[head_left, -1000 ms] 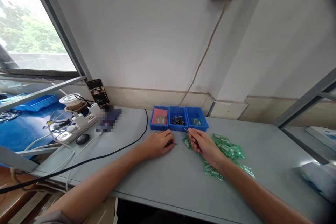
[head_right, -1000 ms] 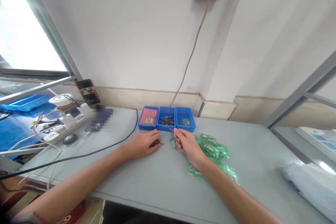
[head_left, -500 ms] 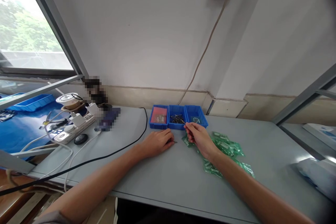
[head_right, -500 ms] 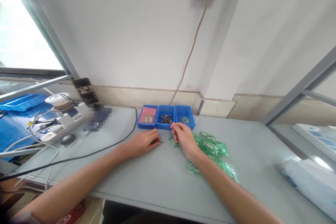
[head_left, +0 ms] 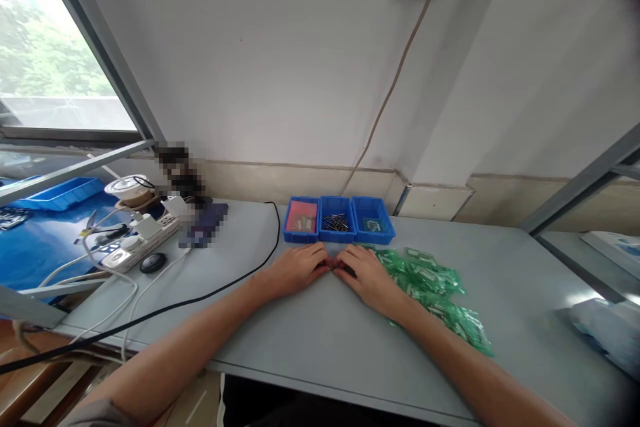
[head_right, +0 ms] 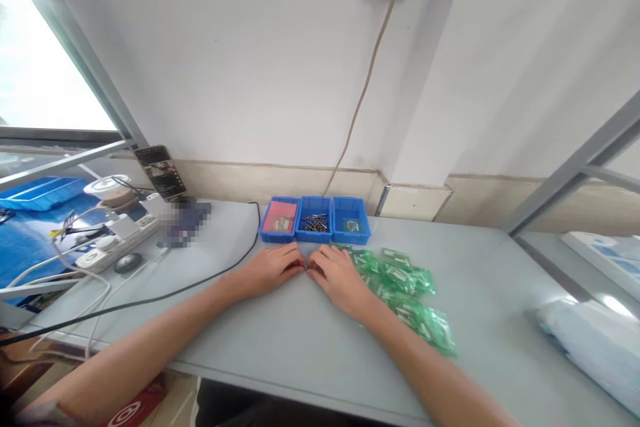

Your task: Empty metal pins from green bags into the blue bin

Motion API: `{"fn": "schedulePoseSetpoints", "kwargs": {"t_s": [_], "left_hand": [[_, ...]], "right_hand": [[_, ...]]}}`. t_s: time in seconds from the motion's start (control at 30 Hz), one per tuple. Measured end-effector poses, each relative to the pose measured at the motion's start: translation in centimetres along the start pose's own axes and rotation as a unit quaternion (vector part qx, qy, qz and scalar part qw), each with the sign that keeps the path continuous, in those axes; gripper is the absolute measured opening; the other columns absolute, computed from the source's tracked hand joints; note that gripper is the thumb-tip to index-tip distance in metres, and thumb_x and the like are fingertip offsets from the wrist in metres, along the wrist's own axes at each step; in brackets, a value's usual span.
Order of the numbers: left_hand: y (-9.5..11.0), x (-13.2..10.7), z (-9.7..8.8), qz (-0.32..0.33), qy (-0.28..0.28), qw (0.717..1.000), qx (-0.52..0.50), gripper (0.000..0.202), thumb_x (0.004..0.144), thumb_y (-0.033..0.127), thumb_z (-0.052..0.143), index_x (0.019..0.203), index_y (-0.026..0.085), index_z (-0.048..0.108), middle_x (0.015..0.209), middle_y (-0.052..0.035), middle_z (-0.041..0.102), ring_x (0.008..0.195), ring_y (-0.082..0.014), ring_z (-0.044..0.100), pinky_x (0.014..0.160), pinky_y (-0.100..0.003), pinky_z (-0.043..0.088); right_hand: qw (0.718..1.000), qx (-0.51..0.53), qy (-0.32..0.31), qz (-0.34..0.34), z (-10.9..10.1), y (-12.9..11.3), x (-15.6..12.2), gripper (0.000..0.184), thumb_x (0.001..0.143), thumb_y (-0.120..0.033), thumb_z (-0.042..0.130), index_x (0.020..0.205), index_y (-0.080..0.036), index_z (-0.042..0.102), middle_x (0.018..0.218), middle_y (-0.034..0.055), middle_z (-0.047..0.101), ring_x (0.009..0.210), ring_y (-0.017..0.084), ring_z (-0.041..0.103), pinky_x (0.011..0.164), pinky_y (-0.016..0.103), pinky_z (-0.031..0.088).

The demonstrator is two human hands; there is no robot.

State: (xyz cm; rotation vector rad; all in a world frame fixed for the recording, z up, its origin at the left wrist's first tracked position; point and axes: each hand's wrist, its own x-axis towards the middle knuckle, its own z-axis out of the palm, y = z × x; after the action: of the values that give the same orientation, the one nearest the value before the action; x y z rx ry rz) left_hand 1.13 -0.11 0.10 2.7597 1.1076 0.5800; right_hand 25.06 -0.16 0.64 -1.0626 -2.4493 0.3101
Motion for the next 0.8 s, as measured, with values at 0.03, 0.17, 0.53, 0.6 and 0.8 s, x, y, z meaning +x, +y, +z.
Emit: {"fn": "schedulePoseSetpoints", "kwargs": {"t_s": [0.03, 0.17, 0.53, 0.6, 0.8], "left_hand": [[0.03, 0.02, -0.03, 0.000, 0.000, 1.000, -0.001, 0.019, 0.111, 0.034, 0.047, 0.108, 0.022, 0.061, 0.106, -0.0023, 0.067, 0.096, -0.0160, 0.067, 0.076, -0.026, 0.050], [0.08, 0.09, -0.09, 0.002, -0.001, 1.000, 0.000, 0.021, 0.111, 0.034, 0.046, 0.107, 0.021, 0.062, 0.106, -0.0035, 0.066, 0.097, -0.0167, 0.067, 0.077, -0.026, 0.051], [0.06, -0.08, -0.13, 0.002, 0.001, 1.000, 0.015, 0.019, 0.111, 0.036, 0.049, 0.109, 0.021, 0.062, 0.108, -0.0019, 0.066, 0.097, -0.0159, 0.066, 0.074, -0.025, 0.048], [0.10, -0.06, -0.31, 0.002, -0.001, 1.000, 0.016, 0.019, 0.111, 0.035, 0.049, 0.109, 0.021, 0.062, 0.108, -0.0022, 0.066, 0.097, -0.0160, 0.066, 0.075, -0.025, 0.048], [0.15, 0.09, -0.66, -0.003, -0.007, 1.000, 0.023, 0.018, 0.111, 0.034, 0.049, 0.110, 0.021, 0.062, 0.109, -0.0024, 0.065, 0.098, -0.0161, 0.067, 0.072, -0.025, 0.048]], "right_hand": [[1.000, -0.023, -0.003, -0.006, 0.06, -0.22, -0.03, 0.011, 0.103, -0.021, 0.057, 0.095, -0.025, 0.063, 0.099, 0.0044, 0.068, 0.095, 0.025, 0.061, 0.085, 0.038, 0.043], [0.998, -0.068, 0.001, -0.009, 0.01, -0.80, -0.16, 0.016, 0.106, -0.017, 0.050, 0.094, -0.023, 0.059, 0.100, 0.0048, 0.067, 0.092, 0.023, 0.061, 0.081, 0.037, 0.040], [0.996, -0.088, -0.017, -0.003, 0.43, -1.17, -0.19, 0.016, 0.108, -0.018, 0.045, 0.098, -0.023, 0.057, 0.101, 0.0070, 0.066, 0.096, 0.026, 0.062, 0.083, 0.039, 0.038], [0.996, -0.086, -0.003, 0.003, 0.64, -1.00, -0.26, 0.015, 0.107, -0.018, 0.046, 0.097, -0.023, 0.056, 0.100, 0.0069, 0.065, 0.096, 0.027, 0.061, 0.083, 0.039, 0.038], [0.999, -0.008, 0.021, 0.047, 0.76, -0.49, -0.34, 0.014, 0.107, -0.018, 0.043, 0.100, -0.024, 0.054, 0.099, 0.0056, 0.066, 0.095, 0.026, 0.060, 0.084, 0.040, 0.038]]}}
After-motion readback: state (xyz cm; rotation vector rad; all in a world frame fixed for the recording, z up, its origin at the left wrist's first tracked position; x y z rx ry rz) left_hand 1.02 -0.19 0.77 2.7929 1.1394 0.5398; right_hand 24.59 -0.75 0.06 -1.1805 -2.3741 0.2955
